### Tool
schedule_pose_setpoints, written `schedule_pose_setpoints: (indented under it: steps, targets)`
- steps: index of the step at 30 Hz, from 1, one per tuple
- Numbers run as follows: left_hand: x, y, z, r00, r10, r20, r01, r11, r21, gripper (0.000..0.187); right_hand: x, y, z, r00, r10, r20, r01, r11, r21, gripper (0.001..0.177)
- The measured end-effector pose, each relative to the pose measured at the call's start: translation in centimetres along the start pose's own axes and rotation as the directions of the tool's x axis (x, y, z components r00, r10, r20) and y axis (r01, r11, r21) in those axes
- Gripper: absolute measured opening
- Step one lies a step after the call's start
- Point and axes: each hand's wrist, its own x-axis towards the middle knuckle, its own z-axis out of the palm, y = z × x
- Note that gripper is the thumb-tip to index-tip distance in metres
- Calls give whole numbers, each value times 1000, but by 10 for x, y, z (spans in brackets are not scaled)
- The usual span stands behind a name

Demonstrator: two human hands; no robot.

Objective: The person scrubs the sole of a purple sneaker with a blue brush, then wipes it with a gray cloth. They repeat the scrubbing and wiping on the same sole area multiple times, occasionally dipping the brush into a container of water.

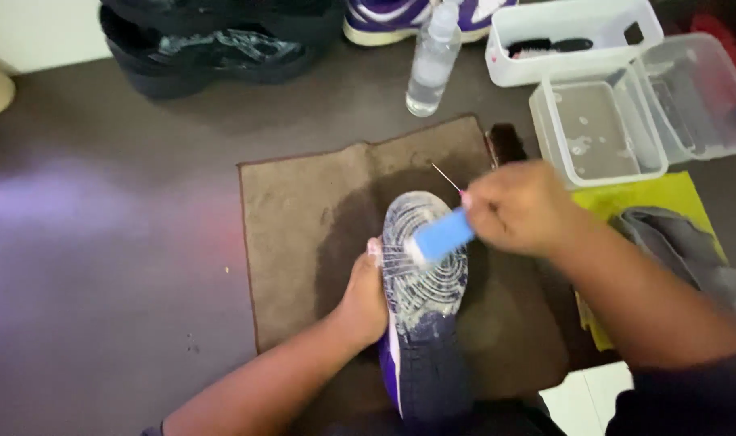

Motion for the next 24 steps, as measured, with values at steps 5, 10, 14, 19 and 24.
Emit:
schedule_pose_setpoints:
  steps: [5, 10, 14, 19, 24]
  targets:
    - [-1, 1, 16, 967, -204, -155, 152, 944, -294, 53, -5, -46, 9, 996, -30, -87, 18, 989, -144, 35]
    - [-3, -14, -6, 913, -350, -208, 248, 883, -399, 60, -30, -36, 7, 993, -37, -115, 48, 994, 94, 24]
    - [2, -27, -21, 901, -345, -264, 202, 870, -449, 61, -6, -36, 6, 984, -60, -166, 44, 994, -103, 37]
    - [-3, -30, -27, 880, -376, -291, 213, 858, -467, 51, -33, -49, 21, 990, 13, -138, 5, 992, 126, 44]
    - [-1, -44, -30, 910, -327, -255, 199, 884, -423, 55, -30, -3, 9, 976, 153, -154, -149, 988, 39, 41]
